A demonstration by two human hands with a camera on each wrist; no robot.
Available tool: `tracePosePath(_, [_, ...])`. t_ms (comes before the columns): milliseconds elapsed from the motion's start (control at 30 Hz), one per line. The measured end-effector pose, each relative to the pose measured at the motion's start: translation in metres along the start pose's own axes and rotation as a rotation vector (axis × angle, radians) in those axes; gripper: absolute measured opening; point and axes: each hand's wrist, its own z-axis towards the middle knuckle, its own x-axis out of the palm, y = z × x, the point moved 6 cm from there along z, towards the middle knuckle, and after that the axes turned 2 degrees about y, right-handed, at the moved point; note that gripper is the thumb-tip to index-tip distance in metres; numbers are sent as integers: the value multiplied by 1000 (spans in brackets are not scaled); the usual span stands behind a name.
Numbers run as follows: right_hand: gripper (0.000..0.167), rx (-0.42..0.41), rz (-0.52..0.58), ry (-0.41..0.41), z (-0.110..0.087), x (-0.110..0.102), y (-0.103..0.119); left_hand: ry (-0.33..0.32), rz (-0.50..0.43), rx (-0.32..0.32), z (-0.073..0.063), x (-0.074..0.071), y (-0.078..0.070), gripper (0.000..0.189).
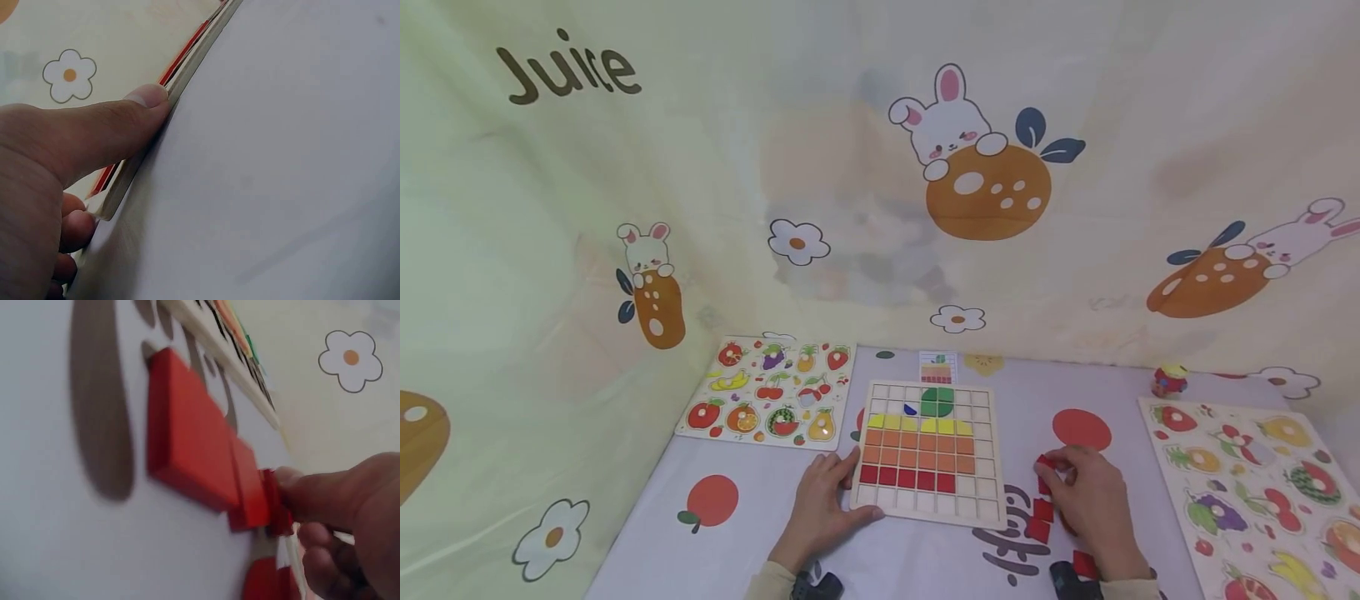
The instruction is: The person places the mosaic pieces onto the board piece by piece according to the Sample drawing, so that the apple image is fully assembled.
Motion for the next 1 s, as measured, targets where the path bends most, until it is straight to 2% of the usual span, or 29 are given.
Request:
tracePosePath(233, [47,80,25,102,5,4,-2,-1,1,-9,0,0,-1,98])
tracePosePath(367, [53,113,41,125,7,7,-5,-7,6,-6,0,1,0,98])
tracePosePath(467, [53,110,54,129,7,7,-5,-10,6,-5,0,1,1,98])
tracePosePath(633, [43,65,74,132,5,5,-3,-1,2,-7,1,3,3,99])
tracePosePath(767, [46,29,103,101,2,2,0,0,2,-1,0,4,3,99])
tracePosePath(900, [44,-20,163,9,-2,-3,7,-16,3,9,-1,3,1,98])
tracePosePath(1000, [43,-17,211,-44,-4,-4,11,-30,3,22,-1,1,0,97])
